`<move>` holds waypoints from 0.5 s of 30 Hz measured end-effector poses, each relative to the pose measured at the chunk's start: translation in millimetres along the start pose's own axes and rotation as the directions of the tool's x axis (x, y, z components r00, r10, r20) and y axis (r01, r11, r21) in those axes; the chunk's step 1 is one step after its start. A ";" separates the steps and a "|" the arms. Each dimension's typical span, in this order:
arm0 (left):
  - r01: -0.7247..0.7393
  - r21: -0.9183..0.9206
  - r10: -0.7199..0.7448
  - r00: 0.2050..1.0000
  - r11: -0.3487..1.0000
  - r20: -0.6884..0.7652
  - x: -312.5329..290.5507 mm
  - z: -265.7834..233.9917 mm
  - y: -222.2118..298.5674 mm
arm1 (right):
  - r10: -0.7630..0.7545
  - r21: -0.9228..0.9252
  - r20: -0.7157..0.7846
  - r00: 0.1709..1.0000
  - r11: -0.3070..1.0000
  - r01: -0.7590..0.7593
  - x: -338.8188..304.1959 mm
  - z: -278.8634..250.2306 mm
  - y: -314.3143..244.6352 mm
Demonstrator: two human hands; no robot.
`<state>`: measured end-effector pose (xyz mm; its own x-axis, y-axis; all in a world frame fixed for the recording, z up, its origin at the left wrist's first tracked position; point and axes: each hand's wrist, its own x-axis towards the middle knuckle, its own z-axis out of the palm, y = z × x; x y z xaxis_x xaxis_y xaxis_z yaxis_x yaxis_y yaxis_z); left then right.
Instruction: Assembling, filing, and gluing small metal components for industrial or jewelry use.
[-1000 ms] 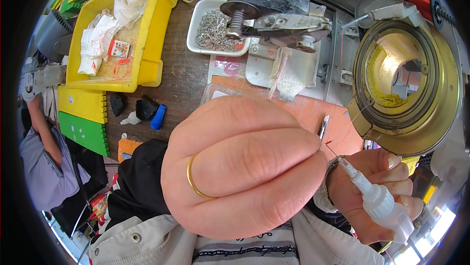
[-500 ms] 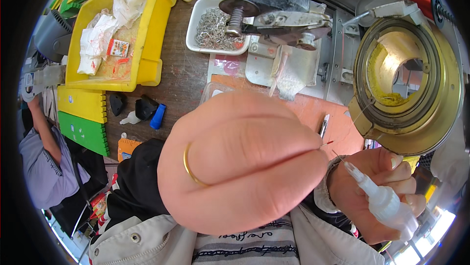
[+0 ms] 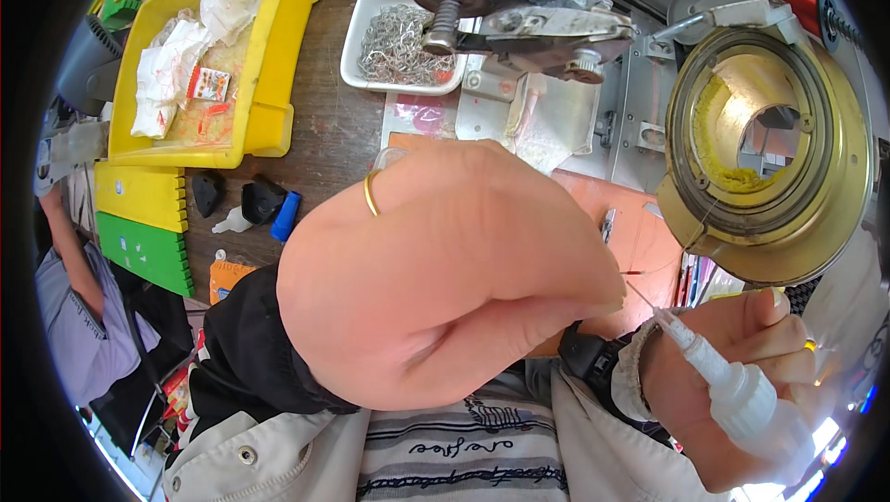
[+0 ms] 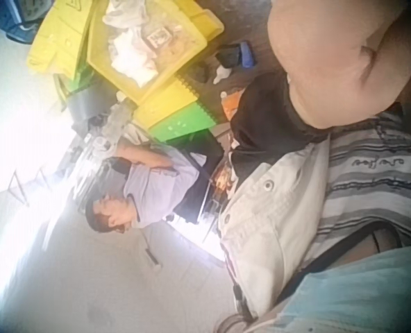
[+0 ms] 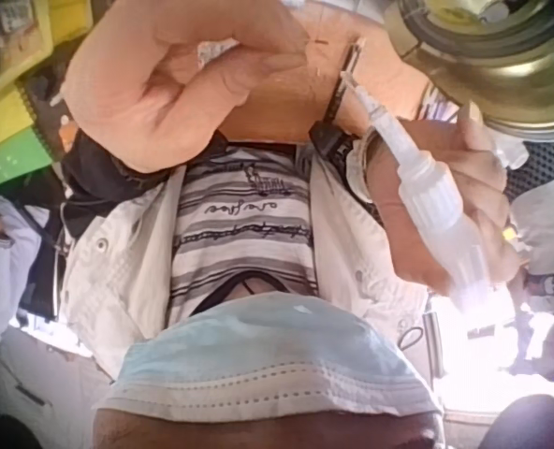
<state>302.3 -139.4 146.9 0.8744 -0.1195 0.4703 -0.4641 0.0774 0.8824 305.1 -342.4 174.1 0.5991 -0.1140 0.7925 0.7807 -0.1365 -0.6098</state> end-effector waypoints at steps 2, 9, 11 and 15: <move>0.000 -0.009 0.000 1.000 1.000 -0.014 0.2 0.5 1.0 | -0.035 -0.002 -0.063 0.997 0.999 0.035 -2.1 -0.1 2.2; -0.008 0.033 0.008 1.000 0.999 0.014 -0.5 -0.6 0.5 | -0.017 0.085 -0.055 0.998 0.996 0.022 -2.6 2.1 4.6; -0.014 0.022 0.014 1.000 1.000 0.025 -0.7 -0.8 -1.4 | 0.026 0.115 -0.110 0.994 0.993 -0.014 -2.1 5.4 3.6; -0.054 0.035 0.054 0.998 0.998 0.026 -0.2 -0.8 -2.2 | -0.025 0.124 -0.065 0.998 0.992 0.033 -3.4 -0.7 6.3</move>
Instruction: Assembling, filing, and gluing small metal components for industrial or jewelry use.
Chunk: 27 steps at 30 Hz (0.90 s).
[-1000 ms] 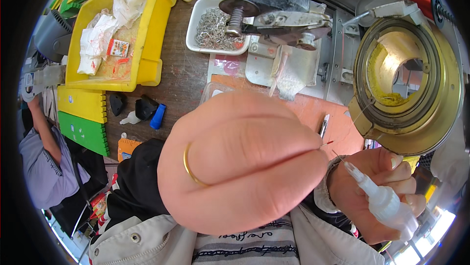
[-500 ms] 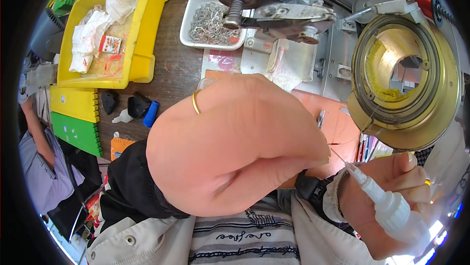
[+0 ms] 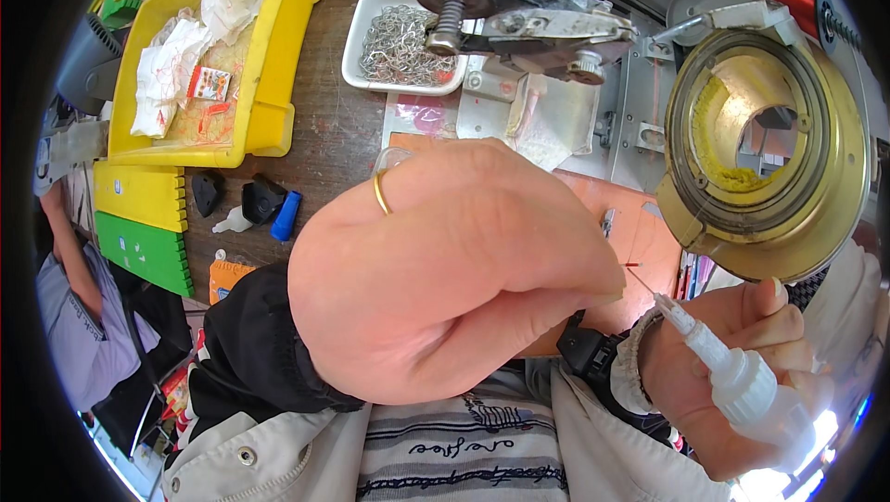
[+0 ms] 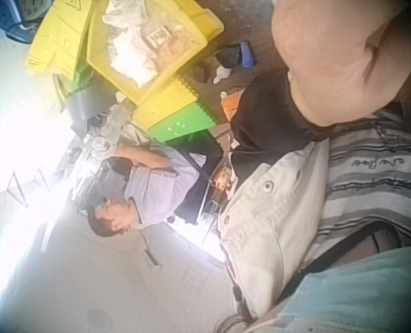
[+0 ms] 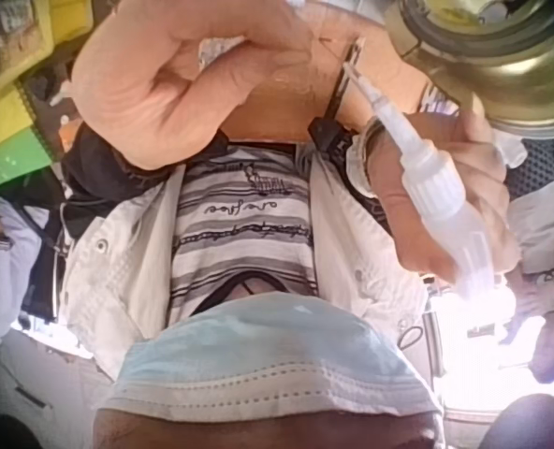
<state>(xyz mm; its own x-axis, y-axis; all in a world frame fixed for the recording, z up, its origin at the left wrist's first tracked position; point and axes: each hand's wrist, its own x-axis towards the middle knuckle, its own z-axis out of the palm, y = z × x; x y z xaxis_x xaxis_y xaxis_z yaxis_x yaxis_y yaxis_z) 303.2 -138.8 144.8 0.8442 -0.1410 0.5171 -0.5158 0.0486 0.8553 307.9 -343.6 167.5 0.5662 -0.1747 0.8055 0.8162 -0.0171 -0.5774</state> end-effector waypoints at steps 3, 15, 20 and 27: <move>-0.010 -0.008 0.010 1.000 1.000 0.006 0.9 0.0 -1.2 | -0.014 -0.047 0.044 0.999 0.999 0.016 2.8 -7.5 -0.7; -0.032 0.058 0.033 0.999 0.998 -0.019 -0.5 -0.4 1.8 | 0.042 0.038 0.255 0.966 0.998 -0.054 13.4 -12.2 -6.0; 0.010 0.088 -0.008 1.000 0.996 -0.023 -4.2 -4.2 13.0 | 0.365 0.233 0.049 0.930 0.901 -0.366 29.6 -12.9 -24.8; 0.024 0.181 -0.018 0.999 0.983 -0.035 -6.1 3.9 11.9 | 0.394 -0.015 0.247 0.885 0.915 -0.403 36.7 -42.2 -58.6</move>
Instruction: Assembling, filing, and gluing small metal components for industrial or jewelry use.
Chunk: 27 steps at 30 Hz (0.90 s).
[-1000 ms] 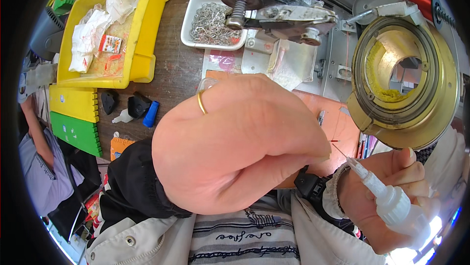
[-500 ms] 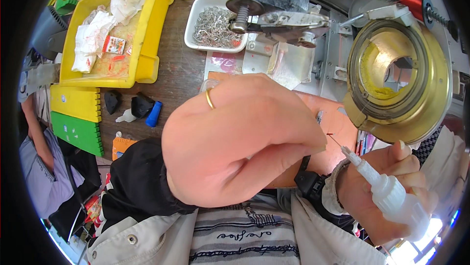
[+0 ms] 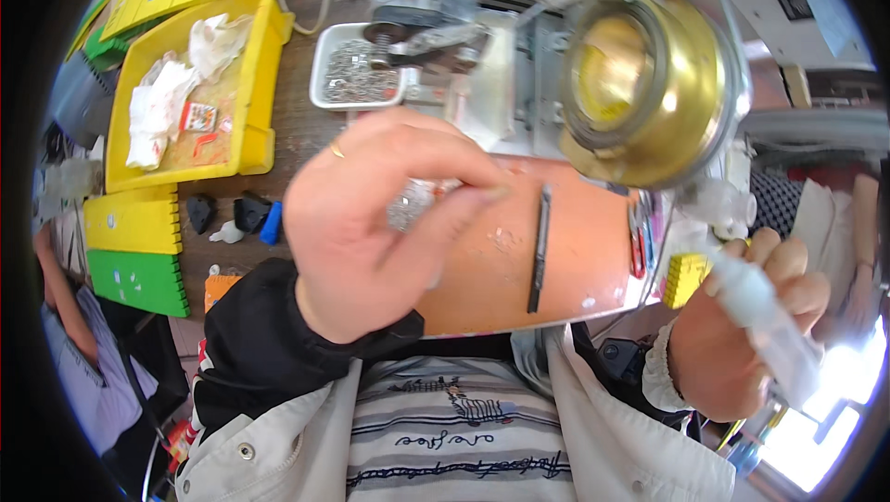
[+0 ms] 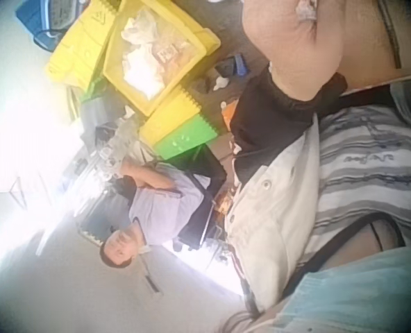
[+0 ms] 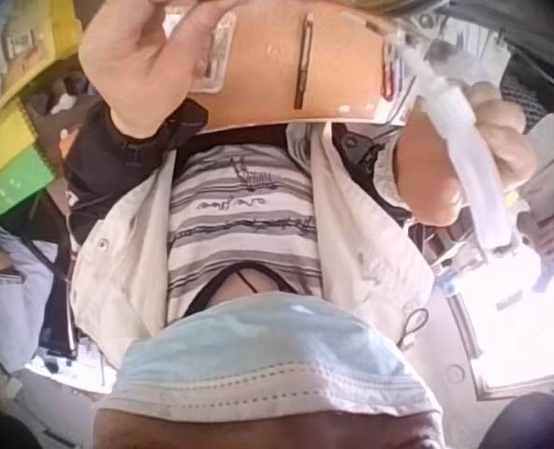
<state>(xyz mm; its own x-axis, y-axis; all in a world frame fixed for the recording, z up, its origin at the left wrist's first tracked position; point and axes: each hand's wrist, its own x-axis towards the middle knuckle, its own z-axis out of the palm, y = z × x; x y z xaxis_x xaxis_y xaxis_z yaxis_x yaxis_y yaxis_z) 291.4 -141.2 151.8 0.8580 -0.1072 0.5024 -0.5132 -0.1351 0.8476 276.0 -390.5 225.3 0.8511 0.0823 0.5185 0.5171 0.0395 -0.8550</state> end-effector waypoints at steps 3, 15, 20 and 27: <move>0.011 0.015 -0.010 0.999 1.000 -0.040 -1.4 6.5 -3.5 | -0.043 -0.279 0.406 0.913 0.945 0.169 7.8 -10.9 -10.4; 0.065 -0.209 -0.102 0.981 0.976 -0.168 -1.5 23.0 -2.3 | 0.249 -0.757 0.454 0.856 0.613 0.224 -29.9 56.8 43.0; 0.104 -0.218 -0.143 0.975 0.970 -0.173 -5.5 25.0 -7.1 | 0.301 -0.795 0.400 0.866 0.584 0.164 -32.4 65.8 46.3; 0.039 -0.130 -0.067 0.973 0.991 -0.219 -10.2 25.0 -8.9 | 0.341 -0.659 0.336 0.878 0.751 -0.040 -42.5 32.0 42.2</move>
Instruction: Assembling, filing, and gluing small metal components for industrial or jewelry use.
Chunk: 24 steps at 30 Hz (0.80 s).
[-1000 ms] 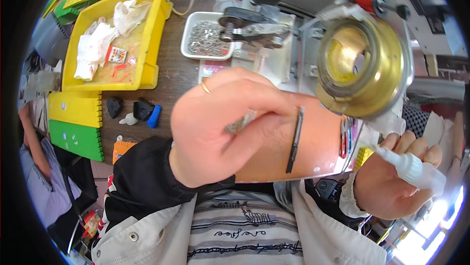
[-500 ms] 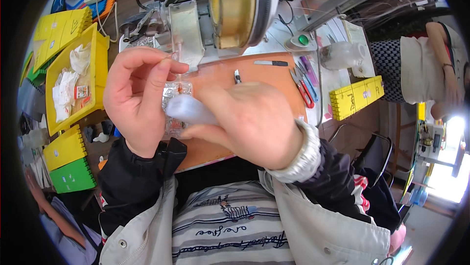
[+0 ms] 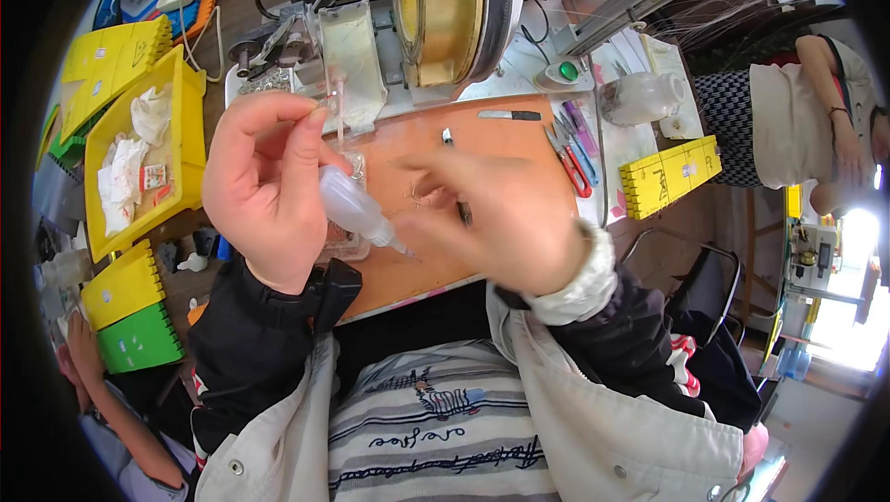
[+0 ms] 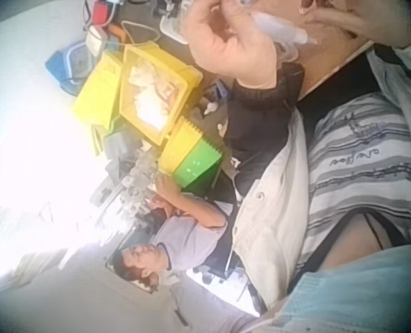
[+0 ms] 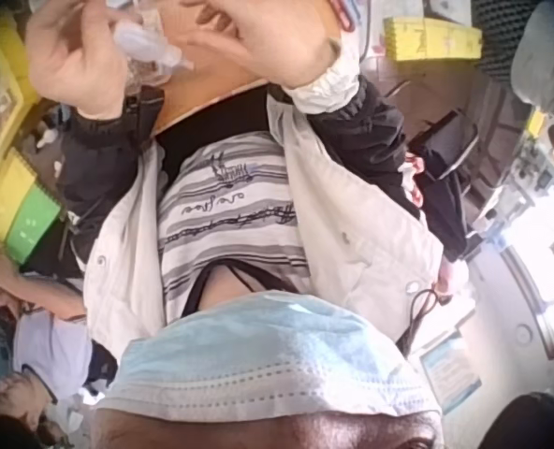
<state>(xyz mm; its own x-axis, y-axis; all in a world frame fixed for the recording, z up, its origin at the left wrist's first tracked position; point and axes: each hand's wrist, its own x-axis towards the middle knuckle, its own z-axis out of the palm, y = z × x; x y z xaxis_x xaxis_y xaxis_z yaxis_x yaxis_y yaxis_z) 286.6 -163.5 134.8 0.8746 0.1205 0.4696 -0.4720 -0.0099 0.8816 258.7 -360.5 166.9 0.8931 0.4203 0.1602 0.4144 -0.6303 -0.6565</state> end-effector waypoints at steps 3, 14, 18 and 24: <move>-0.007 0.007 0.007 0.999 1.000 -0.037 1.5 1.6 6.2 | 0.237 -0.118 -0.150 0.960 0.960 -0.255 -18.3 -28.0 39.1; 0.013 0.005 -0.013 0.999 1.000 -0.045 0.1 3.6 1.5 | 0.411 -0.478 -0.355 0.840 0.692 -0.541 -31.3 -63.4 133.6; 0.010 0.012 -0.010 0.999 1.000 -0.048 0.7 4.0 2.9 | 0.525 -0.395 -0.283 0.803 0.699 -0.596 -27.1 -72.4 137.4; 0.054 -0.016 -0.055 0.998 0.998 -0.043 -0.6 3.0 5.1 | 0.491 -0.510 -0.309 0.814 0.637 -0.578 -34.0 -72.3 133.7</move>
<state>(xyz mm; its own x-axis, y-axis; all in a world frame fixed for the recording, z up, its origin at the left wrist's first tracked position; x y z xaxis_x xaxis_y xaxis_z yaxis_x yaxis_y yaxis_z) 284.0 -166.6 139.1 0.8936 0.1630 0.4182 -0.4258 0.0130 0.9047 296.4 -506.2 127.0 0.9850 -0.1688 0.0354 -0.1626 -0.9774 -0.1351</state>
